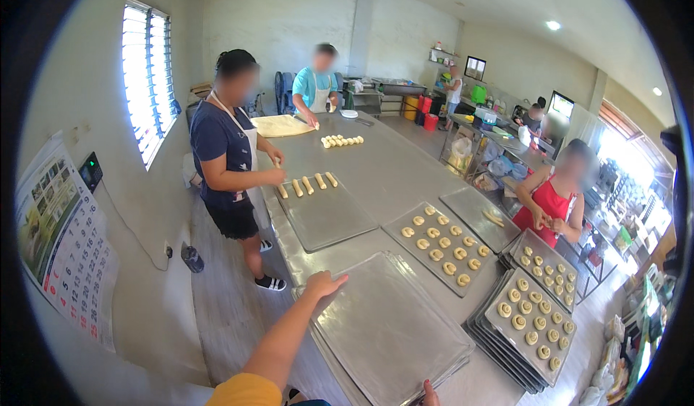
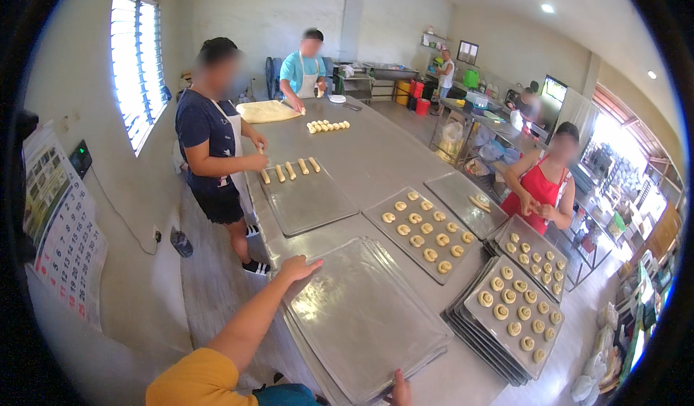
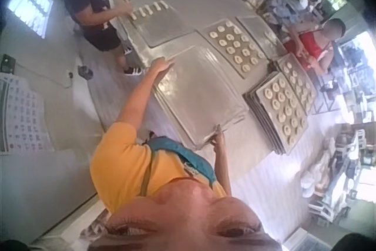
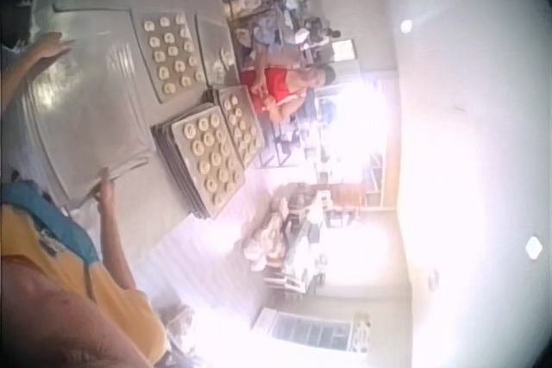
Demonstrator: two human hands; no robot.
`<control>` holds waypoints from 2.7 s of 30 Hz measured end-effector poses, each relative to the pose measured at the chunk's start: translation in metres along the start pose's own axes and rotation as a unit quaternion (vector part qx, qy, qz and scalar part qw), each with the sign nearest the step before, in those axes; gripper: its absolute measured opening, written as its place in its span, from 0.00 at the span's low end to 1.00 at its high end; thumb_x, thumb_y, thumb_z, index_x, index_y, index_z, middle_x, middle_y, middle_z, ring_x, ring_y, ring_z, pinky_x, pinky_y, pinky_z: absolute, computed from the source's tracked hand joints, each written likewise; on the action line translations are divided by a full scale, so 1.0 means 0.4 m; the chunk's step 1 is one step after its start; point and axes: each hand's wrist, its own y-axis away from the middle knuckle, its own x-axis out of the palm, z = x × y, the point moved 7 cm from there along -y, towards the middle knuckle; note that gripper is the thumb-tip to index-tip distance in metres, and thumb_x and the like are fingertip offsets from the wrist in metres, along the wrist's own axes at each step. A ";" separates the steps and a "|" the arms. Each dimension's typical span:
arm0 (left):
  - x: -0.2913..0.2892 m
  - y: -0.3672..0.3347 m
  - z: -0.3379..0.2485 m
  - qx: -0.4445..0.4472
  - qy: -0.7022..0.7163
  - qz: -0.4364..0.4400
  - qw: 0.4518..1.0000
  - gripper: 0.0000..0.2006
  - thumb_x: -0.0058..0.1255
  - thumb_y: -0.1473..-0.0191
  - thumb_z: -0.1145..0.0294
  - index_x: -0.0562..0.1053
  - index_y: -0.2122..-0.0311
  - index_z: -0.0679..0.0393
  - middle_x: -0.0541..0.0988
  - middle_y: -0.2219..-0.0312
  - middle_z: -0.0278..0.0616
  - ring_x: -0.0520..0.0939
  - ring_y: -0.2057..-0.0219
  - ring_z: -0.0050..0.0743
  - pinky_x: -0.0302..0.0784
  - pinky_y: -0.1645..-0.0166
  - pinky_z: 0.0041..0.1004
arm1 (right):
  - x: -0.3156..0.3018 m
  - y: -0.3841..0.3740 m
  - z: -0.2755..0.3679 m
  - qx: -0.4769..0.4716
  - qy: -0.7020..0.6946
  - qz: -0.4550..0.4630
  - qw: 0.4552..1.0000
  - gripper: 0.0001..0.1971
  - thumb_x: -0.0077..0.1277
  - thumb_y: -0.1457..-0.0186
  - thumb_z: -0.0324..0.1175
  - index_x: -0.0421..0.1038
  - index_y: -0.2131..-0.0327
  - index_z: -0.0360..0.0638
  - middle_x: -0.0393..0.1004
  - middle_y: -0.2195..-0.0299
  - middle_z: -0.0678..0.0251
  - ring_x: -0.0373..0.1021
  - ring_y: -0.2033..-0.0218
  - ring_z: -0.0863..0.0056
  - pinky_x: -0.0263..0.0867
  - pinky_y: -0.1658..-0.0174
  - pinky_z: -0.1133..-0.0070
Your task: The person shapes dough into spiral pastries by rolling and coiling small pieces, then places them on metal baking trays. The person also rolls dough into cylindrical shapes and arranges them on trays. Other workers are visible performing similar tasks at the same table.
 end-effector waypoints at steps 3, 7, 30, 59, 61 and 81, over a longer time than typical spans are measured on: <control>0.004 0.012 0.005 -0.008 0.000 -0.013 1.000 0.45 0.37 0.51 0.24 0.77 0.59 0.67 0.80 0.59 0.60 0.80 0.55 0.55 0.74 0.52 0.41 | 0.003 0.010 0.011 0.006 0.019 0.005 1.000 0.38 0.44 0.48 0.71 0.67 0.46 0.49 0.72 0.65 0.65 0.69 0.65 0.69 0.69 0.62 0.65; 0.022 0.070 -0.011 -0.003 -0.003 -0.015 1.000 0.46 0.37 0.49 0.25 0.74 0.52 0.68 0.77 0.54 0.60 0.76 0.50 0.56 0.70 0.45 0.43 | -0.027 0.050 0.030 -0.001 0.006 0.036 0.999 0.39 0.43 0.46 0.69 0.64 0.42 0.49 0.71 0.59 0.63 0.68 0.59 0.64 0.69 0.62 0.65; -0.329 0.426 -0.612 0.283 0.384 -0.010 0.879 0.28 0.49 0.39 0.52 0.66 0.41 0.62 0.45 0.33 0.62 0.70 0.41 0.49 0.70 0.43 0.33 | -0.100 -0.023 -0.008 0.020 -0.232 0.148 0.961 0.43 0.30 0.42 0.68 0.41 0.32 0.51 0.45 0.34 0.52 0.51 0.38 0.46 0.55 0.43 0.45; 0.120 0.757 -0.042 0.002 0.300 -0.259 0.918 0.39 0.56 0.44 0.53 0.54 0.35 0.63 0.47 0.35 0.70 0.50 0.33 0.65 0.48 0.32 0.47 | -0.084 -0.011 -0.039 -0.028 -0.171 0.091 0.981 0.45 0.33 0.44 0.71 0.48 0.34 0.47 0.52 0.35 0.54 0.54 0.38 0.50 0.51 0.42 0.47; 0.062 0.732 -0.111 0.030 0.317 -0.243 0.916 0.38 0.56 0.44 0.52 0.56 0.36 0.63 0.48 0.35 0.69 0.50 0.33 0.62 0.47 0.32 0.46 | -0.082 0.004 -0.029 -0.029 -0.171 0.081 0.981 0.45 0.35 0.44 0.70 0.49 0.34 0.47 0.54 0.36 0.55 0.56 0.40 0.53 0.54 0.42 0.52; 0.038 0.772 -0.392 0.285 0.276 -0.120 0.910 0.24 0.54 0.42 0.58 0.70 0.45 0.61 0.65 0.41 0.59 0.64 0.38 0.54 0.62 0.37 0.39 | -0.068 0.009 -0.030 -0.022 -0.186 0.113 0.976 0.44 0.34 0.41 0.67 0.45 0.33 0.44 0.50 0.34 0.54 0.51 0.36 0.52 0.48 0.39 0.48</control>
